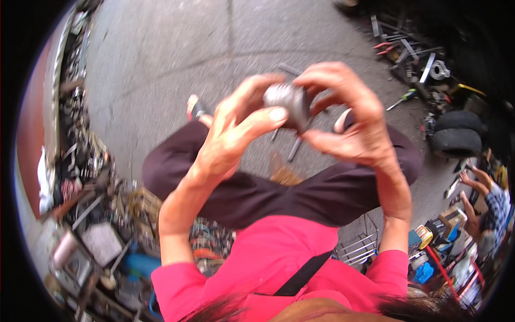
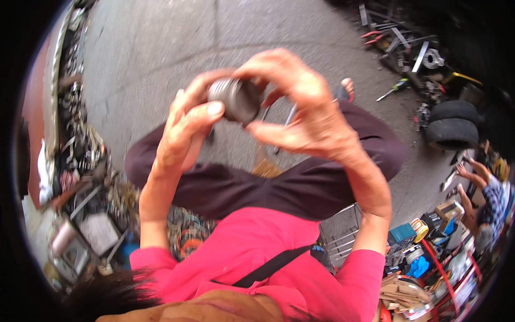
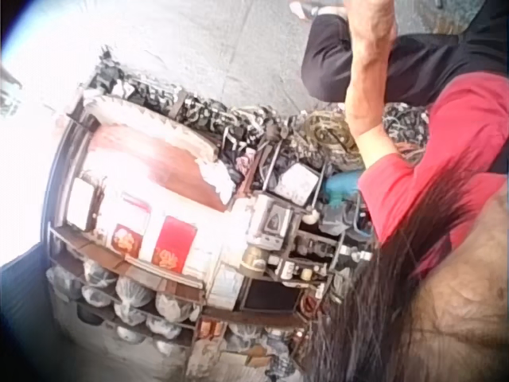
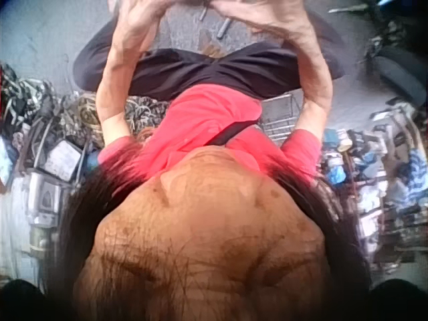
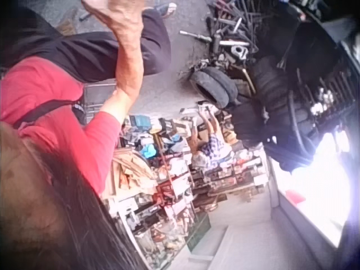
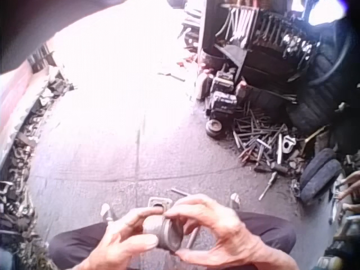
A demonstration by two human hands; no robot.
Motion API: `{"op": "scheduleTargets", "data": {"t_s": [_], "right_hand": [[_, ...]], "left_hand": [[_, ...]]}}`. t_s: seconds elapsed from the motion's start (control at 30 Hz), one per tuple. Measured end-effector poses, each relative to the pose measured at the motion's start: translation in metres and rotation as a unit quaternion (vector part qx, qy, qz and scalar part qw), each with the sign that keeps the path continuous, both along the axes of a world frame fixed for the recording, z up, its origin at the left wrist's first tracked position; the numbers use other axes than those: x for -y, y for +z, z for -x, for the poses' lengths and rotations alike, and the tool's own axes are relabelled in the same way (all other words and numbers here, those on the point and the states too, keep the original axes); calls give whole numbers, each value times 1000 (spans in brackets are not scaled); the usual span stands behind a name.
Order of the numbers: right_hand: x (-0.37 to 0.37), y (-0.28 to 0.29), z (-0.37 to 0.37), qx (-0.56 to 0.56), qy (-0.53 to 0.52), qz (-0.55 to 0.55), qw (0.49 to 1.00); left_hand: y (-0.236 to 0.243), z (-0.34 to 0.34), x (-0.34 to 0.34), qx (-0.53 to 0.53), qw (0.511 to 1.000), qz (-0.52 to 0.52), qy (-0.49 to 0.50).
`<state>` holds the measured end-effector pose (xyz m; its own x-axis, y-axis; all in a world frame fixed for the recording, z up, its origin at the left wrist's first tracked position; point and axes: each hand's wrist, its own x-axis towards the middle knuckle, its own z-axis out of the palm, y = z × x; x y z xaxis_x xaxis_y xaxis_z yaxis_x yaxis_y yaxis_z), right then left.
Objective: Inspecting and cleaning a motorcycle engine cylinder block and piston assembly.
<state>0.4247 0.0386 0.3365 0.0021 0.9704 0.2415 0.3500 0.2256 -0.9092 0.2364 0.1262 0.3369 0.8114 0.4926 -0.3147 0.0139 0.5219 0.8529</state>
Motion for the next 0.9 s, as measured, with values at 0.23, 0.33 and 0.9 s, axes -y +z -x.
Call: {"op": "scheduleTargets", "data": {"t_s": [0.23, 0.33, 0.9], "right_hand": [[-14, -22, 18, -123, 39, 38, 991], [-22, -27, 21, -90, 25, 15, 995], [-14, -32, 4, -129, 16, 97, 987]], "left_hand": [[-17, 31, -4, -77, 996, -40, 9], [-31, 32, -4, -43, 997, -51, 45], [-37, 9, -1, 63, 996, -44, 43]]}}
